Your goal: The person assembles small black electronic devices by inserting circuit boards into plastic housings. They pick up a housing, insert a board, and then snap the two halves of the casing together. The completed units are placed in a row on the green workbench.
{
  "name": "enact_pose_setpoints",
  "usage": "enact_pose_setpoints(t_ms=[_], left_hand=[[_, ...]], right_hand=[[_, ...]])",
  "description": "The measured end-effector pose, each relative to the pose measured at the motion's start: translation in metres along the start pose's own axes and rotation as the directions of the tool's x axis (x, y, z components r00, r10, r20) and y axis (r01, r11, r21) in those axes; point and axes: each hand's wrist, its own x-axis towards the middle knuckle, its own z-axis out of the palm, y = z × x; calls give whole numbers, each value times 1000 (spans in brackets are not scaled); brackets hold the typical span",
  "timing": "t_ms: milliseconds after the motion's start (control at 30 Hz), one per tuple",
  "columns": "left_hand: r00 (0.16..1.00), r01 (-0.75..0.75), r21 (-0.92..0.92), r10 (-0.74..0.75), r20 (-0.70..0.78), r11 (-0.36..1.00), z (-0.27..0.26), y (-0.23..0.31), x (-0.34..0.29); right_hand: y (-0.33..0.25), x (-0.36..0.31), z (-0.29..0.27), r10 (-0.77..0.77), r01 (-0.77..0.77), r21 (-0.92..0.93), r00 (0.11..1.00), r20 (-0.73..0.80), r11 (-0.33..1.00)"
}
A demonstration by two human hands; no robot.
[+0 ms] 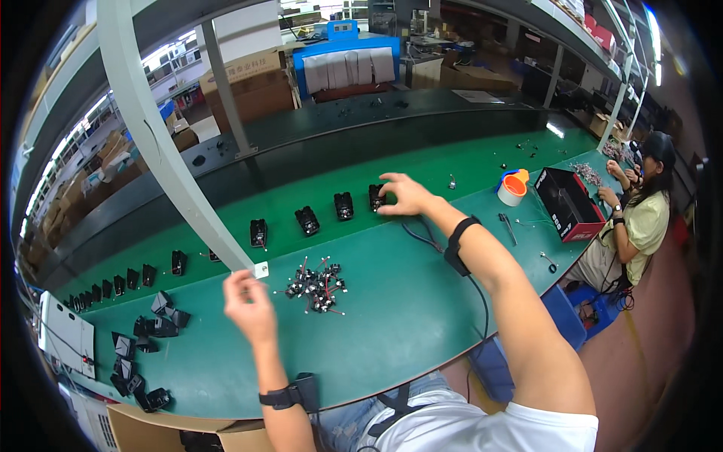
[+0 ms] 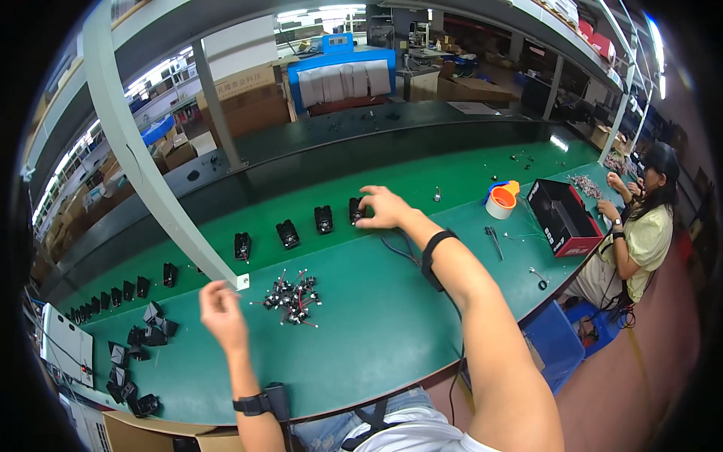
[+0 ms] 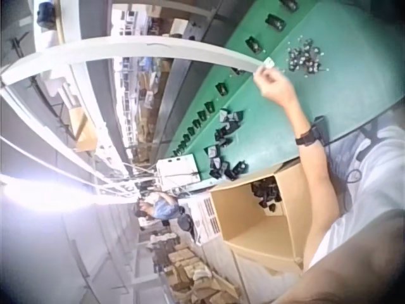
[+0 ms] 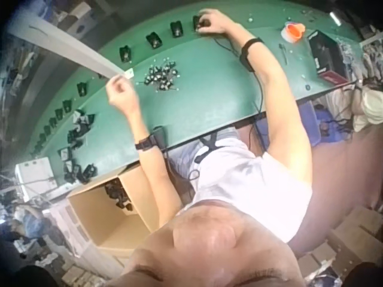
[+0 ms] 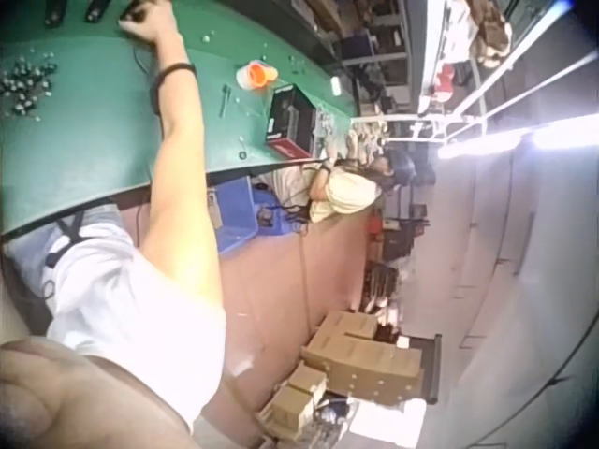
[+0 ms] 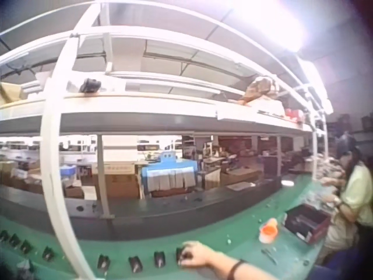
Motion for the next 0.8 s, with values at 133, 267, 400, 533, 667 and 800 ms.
enact_pose_setpoints(t_ms=[133,267,400,533,667,800], left_hand=[[988,7,655,98,-124,756,-84,-52,35],[959,278,898,-160,-236,341,-136,-98,41],[964,179,921,-250,-93,346,-126,-105,31],[961,124,920,-275,-19,371,-97,-94,33],[994,23,862,-104,34,506,-107,-108,36],[984,121,835,-178,-28,536,-95,-95,41]], right_hand=[[71,-36,-29,417,-486,-193,854,-311,852],[121,-79,-33,632,-645,-297,760,-153,704],[118,-82,-39,622,-633,-149,775,-113,760],[117,-95,-38,631,-596,215,755,-180,774],[18,-85,-50,549,-351,806,835,38,477],[-75,-92,-64,357,-252,916,925,133,312]])
